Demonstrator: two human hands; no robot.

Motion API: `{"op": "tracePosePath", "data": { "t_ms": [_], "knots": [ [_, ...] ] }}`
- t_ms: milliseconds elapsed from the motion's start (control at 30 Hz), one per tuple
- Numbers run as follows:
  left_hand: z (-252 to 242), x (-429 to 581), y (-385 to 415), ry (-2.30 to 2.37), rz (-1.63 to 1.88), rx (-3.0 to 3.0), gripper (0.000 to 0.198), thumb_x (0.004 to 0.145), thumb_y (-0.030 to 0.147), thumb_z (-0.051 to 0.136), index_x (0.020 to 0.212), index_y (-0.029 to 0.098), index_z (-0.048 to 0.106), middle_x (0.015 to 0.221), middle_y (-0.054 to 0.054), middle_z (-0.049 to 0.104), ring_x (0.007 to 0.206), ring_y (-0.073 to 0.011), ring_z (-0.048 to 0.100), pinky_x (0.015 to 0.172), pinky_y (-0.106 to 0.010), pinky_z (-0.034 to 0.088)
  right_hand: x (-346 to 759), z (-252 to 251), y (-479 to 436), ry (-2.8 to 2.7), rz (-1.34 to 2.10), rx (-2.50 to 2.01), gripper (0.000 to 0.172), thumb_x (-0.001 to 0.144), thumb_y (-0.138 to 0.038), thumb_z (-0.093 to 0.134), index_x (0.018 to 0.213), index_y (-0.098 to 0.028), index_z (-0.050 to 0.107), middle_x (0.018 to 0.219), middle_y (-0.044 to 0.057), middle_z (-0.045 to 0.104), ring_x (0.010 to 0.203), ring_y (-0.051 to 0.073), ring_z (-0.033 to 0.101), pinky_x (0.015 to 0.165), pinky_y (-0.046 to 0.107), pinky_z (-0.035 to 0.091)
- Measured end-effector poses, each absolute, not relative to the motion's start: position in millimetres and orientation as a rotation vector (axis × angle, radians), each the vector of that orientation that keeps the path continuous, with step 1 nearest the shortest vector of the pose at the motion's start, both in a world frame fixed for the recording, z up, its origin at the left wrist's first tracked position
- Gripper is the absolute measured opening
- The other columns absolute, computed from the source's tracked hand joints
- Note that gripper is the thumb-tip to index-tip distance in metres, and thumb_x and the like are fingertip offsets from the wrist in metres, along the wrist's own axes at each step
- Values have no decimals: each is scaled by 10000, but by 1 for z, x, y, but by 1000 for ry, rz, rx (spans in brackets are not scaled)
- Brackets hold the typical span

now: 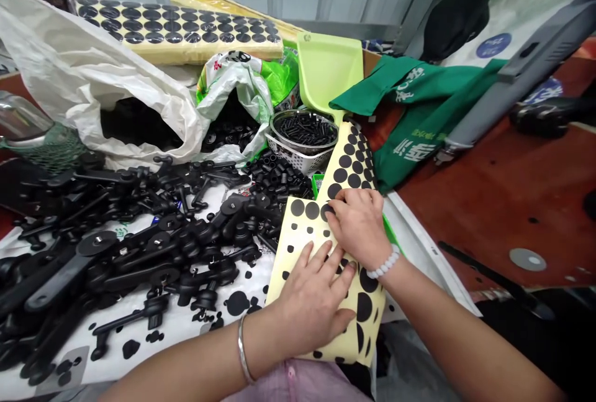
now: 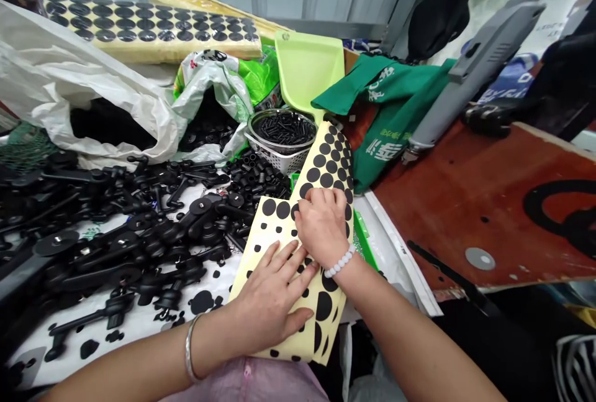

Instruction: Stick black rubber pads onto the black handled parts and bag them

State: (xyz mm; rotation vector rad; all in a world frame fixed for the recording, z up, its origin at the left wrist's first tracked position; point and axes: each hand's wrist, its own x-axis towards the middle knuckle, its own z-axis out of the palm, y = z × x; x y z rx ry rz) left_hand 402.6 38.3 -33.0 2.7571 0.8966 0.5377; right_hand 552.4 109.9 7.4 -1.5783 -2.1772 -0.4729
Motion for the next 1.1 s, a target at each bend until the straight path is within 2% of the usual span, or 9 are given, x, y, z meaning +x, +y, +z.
{"op": "tracePosePath", "data": {
  "t_ms": [233,467,667,900,1100],
  "knots": [
    [-26,402,40,907,507,2763,597,876,452,446,1370,123,378,1458,-198,338,1364,-353,258,1105,-547,187,552,4,122,-2141,-448,-1639,161,794,-127,560,651,-166,623,818,78,581,836,255,486,865,447,288],
    [-29,401,39,887,535,2706,561,875,443,445,1342,134,407,1425,-190,392,1356,-350,273,1092,-574,197,556,-1,94,-2147,-472,-1530,184,859,-134,464,715,-164,574,849,90,577,866,250,499,962,479,255],
    [-26,398,42,867,545,2640,567,846,435,498,1323,141,411,1458,-184,344,1351,-355,276,1080,-594,214,569,-5,87,-2205,-398,-1444,181,881,-146,423,761,-166,557,874,92,557,904,256,507,938,491,303],
    [-28,394,48,900,614,2516,691,804,450,547,1323,33,367,1419,-248,371,1323,-355,332,1087,-518,285,573,-2,84,-2294,-344,-1322,211,897,-135,388,773,-163,557,937,115,552,1090,310,458,943,528,326],
    [-27,393,52,940,666,2456,775,734,487,615,1323,52,362,1410,-254,363,1311,-357,343,1064,-489,330,590,-11,66,-2328,-235,-1141,158,914,-188,403,833,-179,538,991,123,558,1115,331,470,925,541,346]
  ]
}}
